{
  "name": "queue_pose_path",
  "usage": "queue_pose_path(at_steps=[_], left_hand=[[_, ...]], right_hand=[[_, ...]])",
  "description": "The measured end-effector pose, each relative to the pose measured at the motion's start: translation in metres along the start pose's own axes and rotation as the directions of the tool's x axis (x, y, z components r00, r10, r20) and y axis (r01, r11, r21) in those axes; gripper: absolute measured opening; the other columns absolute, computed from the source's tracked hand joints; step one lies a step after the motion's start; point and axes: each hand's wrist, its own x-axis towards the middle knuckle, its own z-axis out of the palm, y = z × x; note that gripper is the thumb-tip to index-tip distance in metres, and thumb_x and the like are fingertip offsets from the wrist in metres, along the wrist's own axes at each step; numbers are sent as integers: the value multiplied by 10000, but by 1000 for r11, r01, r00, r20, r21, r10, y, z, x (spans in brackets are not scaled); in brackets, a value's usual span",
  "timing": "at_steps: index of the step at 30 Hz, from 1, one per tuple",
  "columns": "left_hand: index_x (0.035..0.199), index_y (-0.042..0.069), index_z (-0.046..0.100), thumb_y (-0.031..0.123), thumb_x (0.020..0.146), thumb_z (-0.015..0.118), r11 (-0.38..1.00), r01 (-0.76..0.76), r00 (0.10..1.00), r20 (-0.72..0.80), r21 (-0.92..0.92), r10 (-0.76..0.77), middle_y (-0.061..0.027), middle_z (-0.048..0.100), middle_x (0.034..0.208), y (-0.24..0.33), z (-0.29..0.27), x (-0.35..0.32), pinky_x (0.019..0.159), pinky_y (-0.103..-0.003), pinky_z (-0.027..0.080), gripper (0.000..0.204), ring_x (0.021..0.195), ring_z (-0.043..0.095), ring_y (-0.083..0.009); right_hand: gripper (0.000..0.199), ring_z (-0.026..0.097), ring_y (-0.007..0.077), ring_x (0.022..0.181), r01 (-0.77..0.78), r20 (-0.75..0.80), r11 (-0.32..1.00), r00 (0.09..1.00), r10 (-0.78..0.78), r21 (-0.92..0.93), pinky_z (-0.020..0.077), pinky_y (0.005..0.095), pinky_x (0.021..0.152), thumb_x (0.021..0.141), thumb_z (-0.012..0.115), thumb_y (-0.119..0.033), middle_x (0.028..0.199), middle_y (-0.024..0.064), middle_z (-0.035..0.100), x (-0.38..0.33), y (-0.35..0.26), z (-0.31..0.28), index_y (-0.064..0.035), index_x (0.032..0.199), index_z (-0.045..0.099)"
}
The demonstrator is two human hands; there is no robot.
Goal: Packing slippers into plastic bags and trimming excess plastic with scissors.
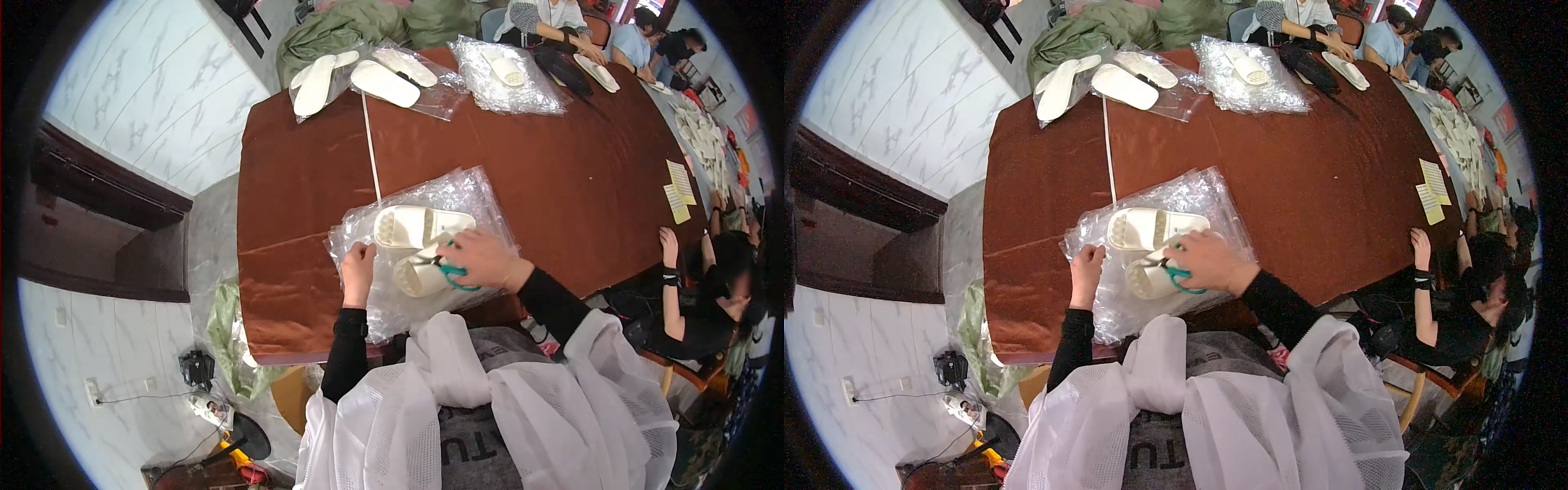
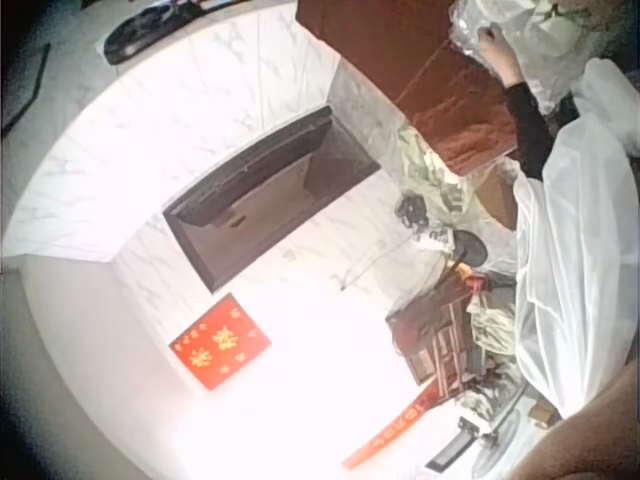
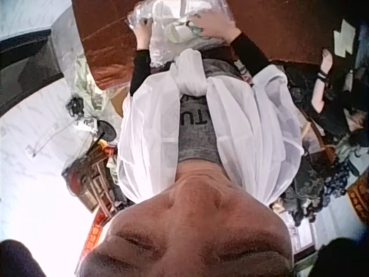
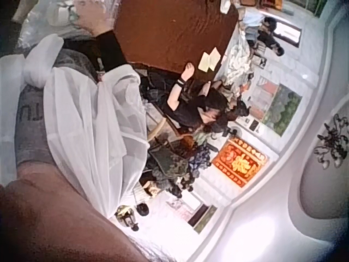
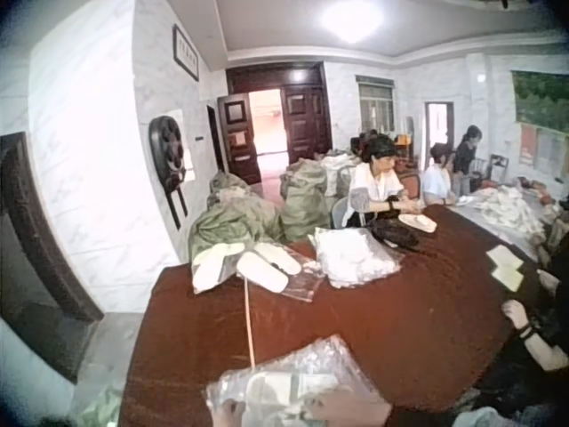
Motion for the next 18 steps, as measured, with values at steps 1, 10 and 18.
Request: queue_pose_path(at_steps=[1,10,18], left_hand=[[844,-33,617,216,888,623,1000,0,1000,-1,-31,0,-210,645,757,-3,1,-1,641,-410,478,253,693,634,-346],[868,-26,595,193,921,567,998,-14,1000,-17,-69,13,-205,624,736,-4,-4,-4,626,-403,469,227,673,611,-338],[898,112,539,231,1000,488,695,128,947,-122,-707,-299,70,430,740,5,-118,-52,539,-200,320,164,630,389,-26]], right_hand=[[484,587,306,894,5,-1,1000,1000,-5,1,442,424,832,725,706,-316,955,132,580,8,-7,7,-149,1159,573],[285,642,267,750,-65,34,991,997,69,-113,488,398,658,746,627,-235,776,103,629,20,-18,49,-129,1011,613],[495,633,352,930,-479,-92,877,872,480,34,511,455,771,792,644,-256,973,172,651,-61,72,7,-149,1259,518]])
